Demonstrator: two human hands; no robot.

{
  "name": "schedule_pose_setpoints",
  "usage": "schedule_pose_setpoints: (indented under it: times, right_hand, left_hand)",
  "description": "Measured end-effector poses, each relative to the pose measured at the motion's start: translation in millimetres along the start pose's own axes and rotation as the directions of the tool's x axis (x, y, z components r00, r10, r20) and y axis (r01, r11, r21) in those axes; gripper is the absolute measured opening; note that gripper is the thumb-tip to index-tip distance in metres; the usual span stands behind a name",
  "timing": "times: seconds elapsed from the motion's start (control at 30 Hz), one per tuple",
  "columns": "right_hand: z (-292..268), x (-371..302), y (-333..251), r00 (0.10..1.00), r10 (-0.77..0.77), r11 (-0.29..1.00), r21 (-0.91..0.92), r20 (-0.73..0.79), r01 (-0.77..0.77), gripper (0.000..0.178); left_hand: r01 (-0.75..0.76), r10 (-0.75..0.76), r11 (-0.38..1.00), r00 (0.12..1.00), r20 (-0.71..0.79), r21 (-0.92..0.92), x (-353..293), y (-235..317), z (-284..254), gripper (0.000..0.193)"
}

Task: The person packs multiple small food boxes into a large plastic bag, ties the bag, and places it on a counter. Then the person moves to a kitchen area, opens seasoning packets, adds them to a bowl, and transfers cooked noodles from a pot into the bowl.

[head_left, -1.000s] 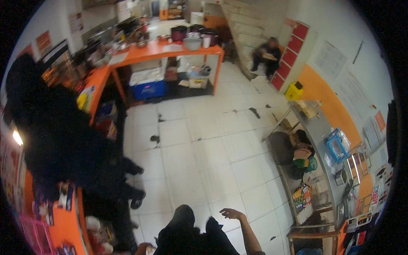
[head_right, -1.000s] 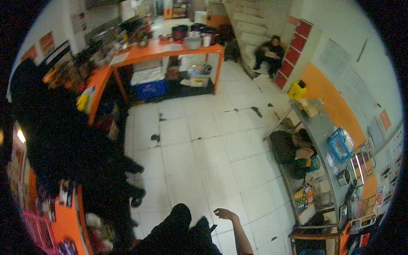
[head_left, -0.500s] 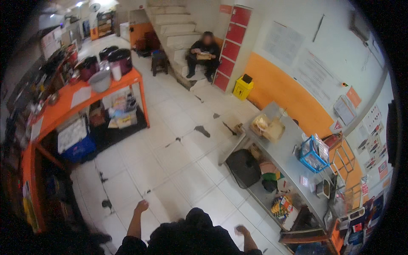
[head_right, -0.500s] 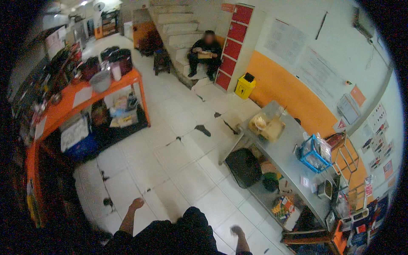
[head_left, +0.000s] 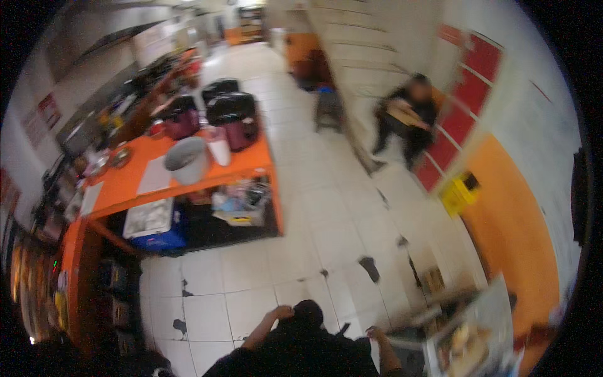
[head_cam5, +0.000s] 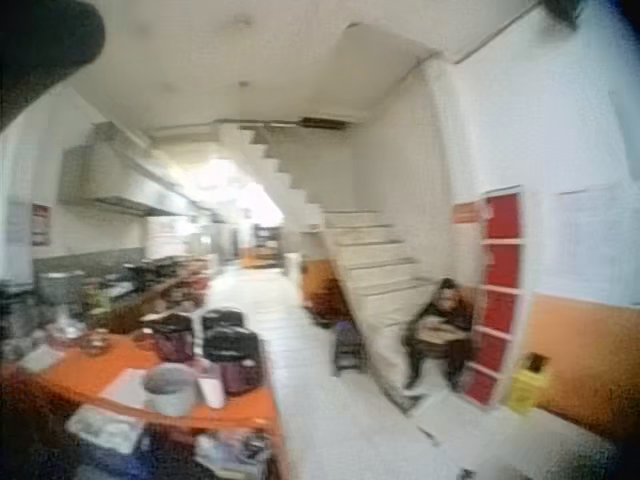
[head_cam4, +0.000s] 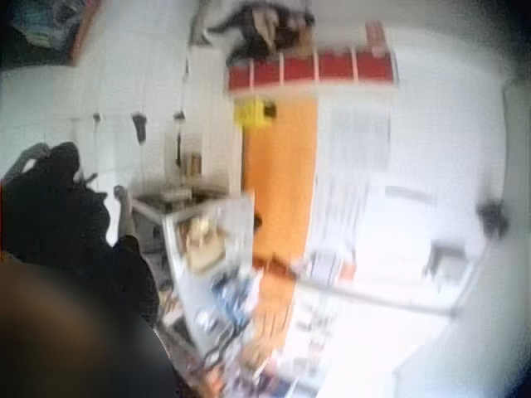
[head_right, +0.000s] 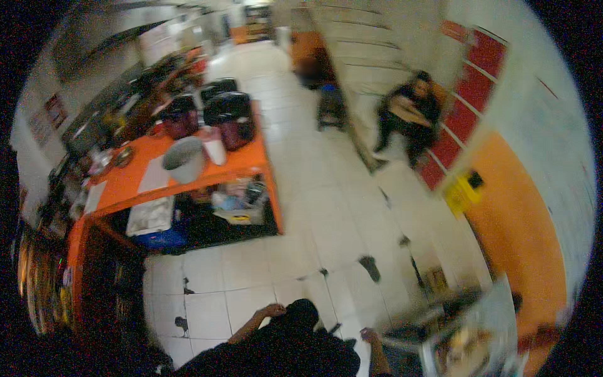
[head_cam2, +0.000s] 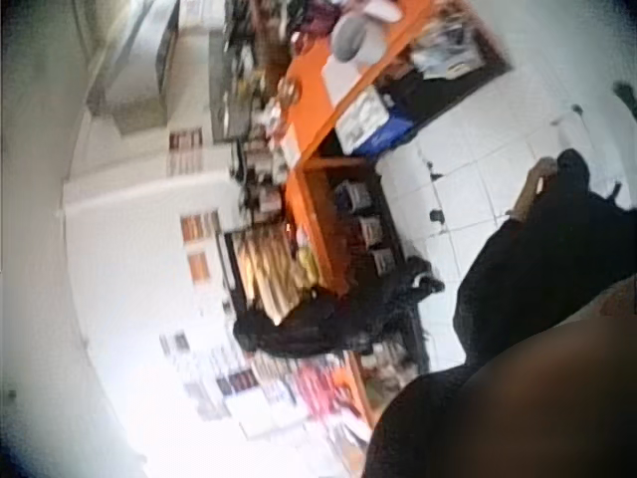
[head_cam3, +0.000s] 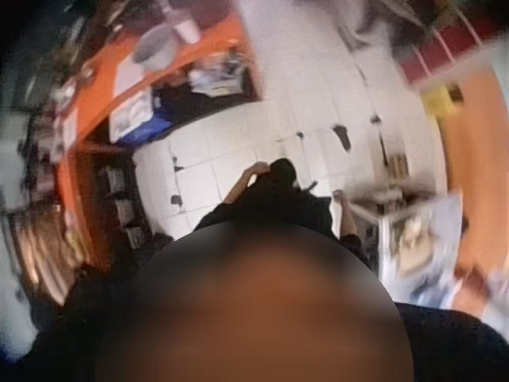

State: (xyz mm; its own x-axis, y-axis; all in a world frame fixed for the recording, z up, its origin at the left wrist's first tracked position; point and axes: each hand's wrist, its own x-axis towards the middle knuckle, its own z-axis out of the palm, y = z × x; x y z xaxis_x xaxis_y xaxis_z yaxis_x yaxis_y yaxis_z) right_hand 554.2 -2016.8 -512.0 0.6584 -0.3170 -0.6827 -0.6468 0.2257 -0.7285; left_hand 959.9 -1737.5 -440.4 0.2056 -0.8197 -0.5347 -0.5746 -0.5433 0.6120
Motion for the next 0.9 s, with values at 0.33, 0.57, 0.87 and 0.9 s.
schedule_pose_setpoints:
  times: [0.33,0.57,0.87,0.9]
  right_hand:
    - [-89,337,-466,0.868,-0.453,0.879,0.06,-0.205,0.473,0.037]
    - [-76,462,-550,0.977,0.025,0.917,-0.394,0.214,0.063,0.04]
    - [-175,725,-797,0.931,0.155,0.731,-0.672,0.329,0.116,0.044]
    - [-177,775,-843,0.901,0.141,0.67,-0.71,0.409,0.217,0.044]
  left_hand:
    - [0.808,-0.823,0.554,0.568,0.016,-0.203,105,-118,-175,0.028]
    - [-0.203,0.228,0.973,0.914,-0.335,0.107,417,-83,-440,0.024]
    - [-0.237,0.176,0.962,0.918,-0.356,-0.135,662,-114,-695,0.024]
    - [-0.161,0.113,0.973,0.957,-0.265,-0.166,676,-130,-714,0.025]
